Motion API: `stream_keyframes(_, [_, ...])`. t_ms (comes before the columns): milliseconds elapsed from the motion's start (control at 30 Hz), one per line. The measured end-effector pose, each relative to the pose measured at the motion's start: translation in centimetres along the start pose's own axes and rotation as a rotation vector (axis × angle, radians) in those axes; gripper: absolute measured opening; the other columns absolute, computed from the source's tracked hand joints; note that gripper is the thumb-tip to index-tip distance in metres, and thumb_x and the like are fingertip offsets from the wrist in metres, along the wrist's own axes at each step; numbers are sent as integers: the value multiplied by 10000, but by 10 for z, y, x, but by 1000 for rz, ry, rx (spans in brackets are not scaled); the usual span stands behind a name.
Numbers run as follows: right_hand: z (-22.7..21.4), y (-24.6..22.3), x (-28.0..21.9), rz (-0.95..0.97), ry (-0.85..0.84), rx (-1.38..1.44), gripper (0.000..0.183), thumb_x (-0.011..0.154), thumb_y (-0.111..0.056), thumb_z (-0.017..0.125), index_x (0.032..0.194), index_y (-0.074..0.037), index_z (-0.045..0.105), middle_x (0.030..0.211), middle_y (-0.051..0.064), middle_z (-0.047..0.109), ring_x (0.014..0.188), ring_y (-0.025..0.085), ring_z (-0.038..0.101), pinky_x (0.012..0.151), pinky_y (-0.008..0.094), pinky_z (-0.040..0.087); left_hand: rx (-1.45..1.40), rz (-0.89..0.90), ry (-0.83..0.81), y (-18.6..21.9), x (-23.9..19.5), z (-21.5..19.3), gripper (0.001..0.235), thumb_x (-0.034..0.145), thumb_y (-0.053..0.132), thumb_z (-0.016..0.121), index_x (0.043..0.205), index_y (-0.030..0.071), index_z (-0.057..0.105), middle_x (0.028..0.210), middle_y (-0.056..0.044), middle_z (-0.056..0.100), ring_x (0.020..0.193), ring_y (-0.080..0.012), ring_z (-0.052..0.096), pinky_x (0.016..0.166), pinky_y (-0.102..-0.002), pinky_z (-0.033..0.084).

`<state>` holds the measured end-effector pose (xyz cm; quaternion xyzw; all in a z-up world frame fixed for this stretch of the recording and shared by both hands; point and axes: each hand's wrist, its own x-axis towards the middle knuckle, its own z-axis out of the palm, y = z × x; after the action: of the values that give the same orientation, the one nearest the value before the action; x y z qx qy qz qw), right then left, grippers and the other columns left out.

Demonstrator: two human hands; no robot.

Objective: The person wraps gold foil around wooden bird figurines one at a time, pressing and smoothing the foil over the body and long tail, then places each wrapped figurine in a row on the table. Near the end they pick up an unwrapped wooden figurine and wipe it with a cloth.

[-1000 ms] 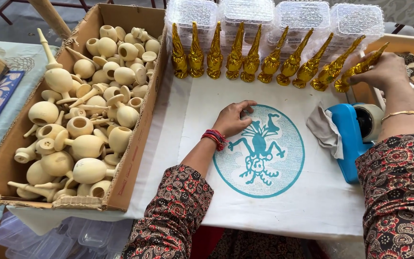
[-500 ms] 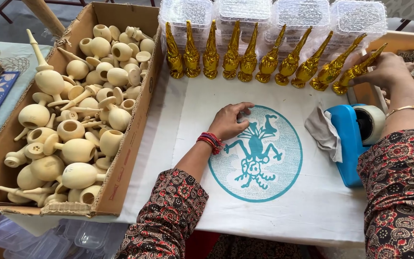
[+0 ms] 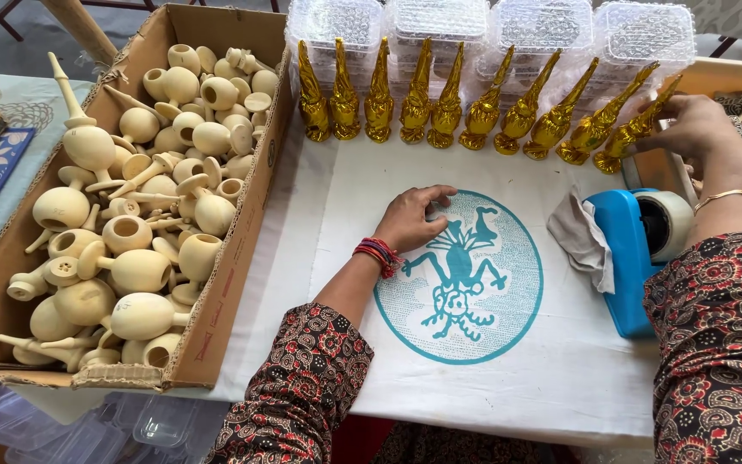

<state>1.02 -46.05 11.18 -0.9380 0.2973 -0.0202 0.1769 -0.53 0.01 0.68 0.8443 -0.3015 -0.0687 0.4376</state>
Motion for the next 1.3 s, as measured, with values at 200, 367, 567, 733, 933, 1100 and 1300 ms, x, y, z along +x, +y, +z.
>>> stream_keyframes(200, [-22, -14, -10, -54, 165, -598, 864, 645, -503, 981, 1396, -221, 660, 1290, 54, 714, 1127, 246, 681, 998, 476, 470, 2, 56, 25, -14, 6, 7, 542, 814, 198, 628, 1356, 198, 646, 1183, -10, 749, 965, -140, 695, 930, -307, 562])
stream_keyframes(367, [-25, 93, 72, -301, 323, -447, 833, 723, -602, 914, 1355, -102, 704, 1219, 139, 757, 1002, 268, 760, 859, 419, 588, 113, 90, 39, -12, 2, 10, 506, 828, 192, 625, 1333, 188, 660, 1271, -27, 712, 1095, -194, 660, 1035, -330, 511])
stream_keyframes(567, [-22, -34, -125, -413, 229, -479, 625, 919, -563, 748, 1414, -187, 685, 1194, 114, 779, 941, 268, 777, 846, 405, 620, 494, 281, 209, -6, -12, 24, 387, 866, 217, 629, 1246, 177, 684, 1361, -62, 642, 1267, -248, 551, 1095, -457, 402])
stream_keyframes(733, [35, -62, -202, -302, -102, -627, 371, 993, -337, 645, 1328, -198, 727, 1172, 133, 778, 1026, 301, 765, 948, 432, 600, 608, 320, 224, 4, -15, 5, 278, 882, 221, 575, 1115, 165, 716, 1068, -37, 750, 1015, -222, 676, 909, -447, 544])
stream_keyframes(933, [108, -50, -208, -220, 3, -543, 316, 959, -267, 636, 1190, -79, 743, 1191, 186, 732, 1022, 357, 740, 840, 458, 606, 977, 140, 613, 22, -23, -143, 148, 966, 196, 565, 866, 147, 664, 673, 2, 607, 567, -130, 561, 475, -282, 474])
stream_keyframes(1100, [132, -35, -179, -224, 121, -587, 243, 1026, -151, 610, 1167, -99, 801, 1183, 177, 771, 1038, 335, 767, 830, 443, 636, 1050, -362, 403, 12, -56, -255, 246, 899, 232, 647, 1118, 158, 732, 1086, -130, 734, 1031, -325, 705, 850, -499, 577])
stream_keyframes(1300, [103, -108, -236, -447, 63, -347, 303, 1049, -321, 571, 1264, -161, 710, 1160, 113, 650, 1090, 271, 596, 955, 428, 518, 673, -696, 90, -81, -99, -305, 594, 887, 510, 722, 1330, 120, 653, 1276, -199, 691, 1141, -366, 677, 1007, -450, 514])
